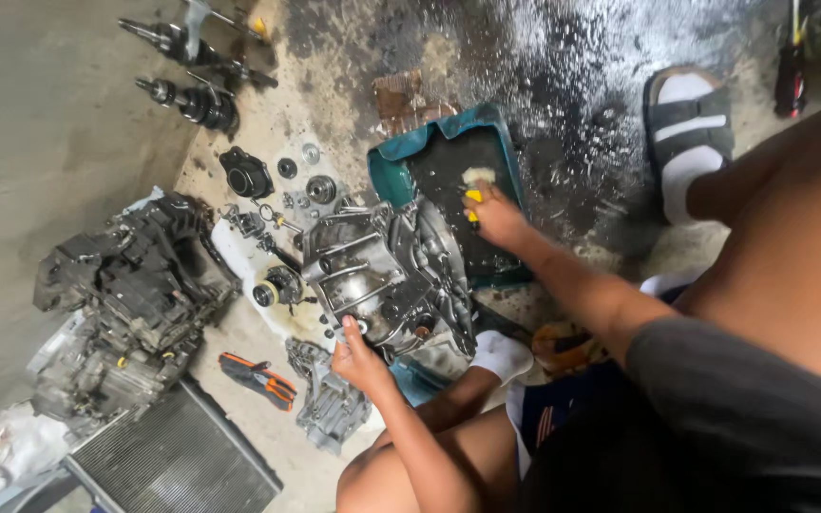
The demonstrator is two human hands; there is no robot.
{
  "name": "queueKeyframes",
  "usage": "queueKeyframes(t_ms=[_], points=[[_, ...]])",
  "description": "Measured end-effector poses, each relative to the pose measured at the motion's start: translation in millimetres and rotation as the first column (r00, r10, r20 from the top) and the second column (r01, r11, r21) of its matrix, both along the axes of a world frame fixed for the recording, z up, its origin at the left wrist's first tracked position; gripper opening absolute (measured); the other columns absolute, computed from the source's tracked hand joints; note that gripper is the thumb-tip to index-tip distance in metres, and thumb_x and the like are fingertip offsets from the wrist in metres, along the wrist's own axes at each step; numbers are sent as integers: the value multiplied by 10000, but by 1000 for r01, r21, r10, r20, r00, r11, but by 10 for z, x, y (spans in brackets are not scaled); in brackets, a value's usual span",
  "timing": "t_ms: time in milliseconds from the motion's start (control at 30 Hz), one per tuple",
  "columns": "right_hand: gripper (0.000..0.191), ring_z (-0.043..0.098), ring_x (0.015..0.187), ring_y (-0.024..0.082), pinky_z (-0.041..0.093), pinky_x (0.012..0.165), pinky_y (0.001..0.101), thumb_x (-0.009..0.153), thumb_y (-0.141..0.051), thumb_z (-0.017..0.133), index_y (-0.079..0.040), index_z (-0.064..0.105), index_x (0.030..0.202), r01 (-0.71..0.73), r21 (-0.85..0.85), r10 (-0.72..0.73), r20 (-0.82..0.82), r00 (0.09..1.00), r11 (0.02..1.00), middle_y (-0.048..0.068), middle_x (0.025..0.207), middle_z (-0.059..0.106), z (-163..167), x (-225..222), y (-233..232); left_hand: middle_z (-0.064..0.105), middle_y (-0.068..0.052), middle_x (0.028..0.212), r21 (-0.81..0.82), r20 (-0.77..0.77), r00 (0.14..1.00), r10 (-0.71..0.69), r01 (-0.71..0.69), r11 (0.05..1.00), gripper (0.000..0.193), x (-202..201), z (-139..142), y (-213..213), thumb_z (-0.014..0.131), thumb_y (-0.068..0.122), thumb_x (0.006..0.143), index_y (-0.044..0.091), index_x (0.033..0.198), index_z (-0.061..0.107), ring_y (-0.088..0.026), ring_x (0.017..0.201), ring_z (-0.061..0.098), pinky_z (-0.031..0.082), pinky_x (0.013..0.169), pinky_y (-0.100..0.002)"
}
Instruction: The person scrubs a metallic engine component with a yellow-handled brush, repeatedly dipping the brush into a green tray of liquid and rotating the part to clean multiple surfaces.
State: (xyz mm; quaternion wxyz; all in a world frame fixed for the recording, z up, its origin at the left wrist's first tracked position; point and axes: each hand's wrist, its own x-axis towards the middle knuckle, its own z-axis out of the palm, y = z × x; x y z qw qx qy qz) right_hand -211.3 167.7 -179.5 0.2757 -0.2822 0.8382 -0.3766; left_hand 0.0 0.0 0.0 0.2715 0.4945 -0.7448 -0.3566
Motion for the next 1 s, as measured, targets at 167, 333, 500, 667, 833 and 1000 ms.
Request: queueKeyframes(t_ms=[167,333,500,667,833,1000], points=[[320,445,1390,479,428,1109,475,931,-147,613,-117,638,1249,-391,232,433,-175,884,891,255,1613,304,-64,-4,210,451,66,614,49,5,997,75,-75,996,529,96,39,-24,700,270,1022,49,610,452,-52,604,346,271,526,-288],[575,478,1366,419,439,1096,436,783,-50,720,-178,608,1333,-460,259,468,31,883,850,219,1628,288,-95,-57,430,431,58,595,19,35,997,71,-71,997,592,119,-40,130,728,272,1026,57,589,391,-57,596,323,254,518,-289],[698,540,1301,389,442,1095,445,711,-124,826,-150,560,1356,-363,181,385,-105,917,914,257,1563,372,17,-82,469,595,80,698,136,-61,998,2,6,991,343,-14,81,281,681,252,1000,62,717,645,-26,641,447,354,571,-245],[707,566,1292,360,473,1077,401,702,-75,821,-189,579,1357,-294,158,318,-157,935,943,251,1569,400,-108,-127,516,531,61,645,138,-9,1000,13,-12,990,444,-447,39,349,774,222,976,41,629,563,-30,607,387,295,524,-265],[371,675,1098,350,544,923,419,846,-223,777,-167,716,1207,213,-5,-211,116,971,977,150,1256,684,65,-180,355,614,66,614,247,-1,999,50,-48,968,341,-1197,175,340,784,228,893,67,620,662,-22,551,446,368,505,-247],[239,663,738,189,516,686,395,876,-114,773,13,742,1075,855,48,-399,897,191,516,132,924,729,321,-51,-440,405,75,567,149,95,992,87,-101,984,573,-1496,204,456,816,279,924,70,560,426,-50,559,288,223,487,-295]])
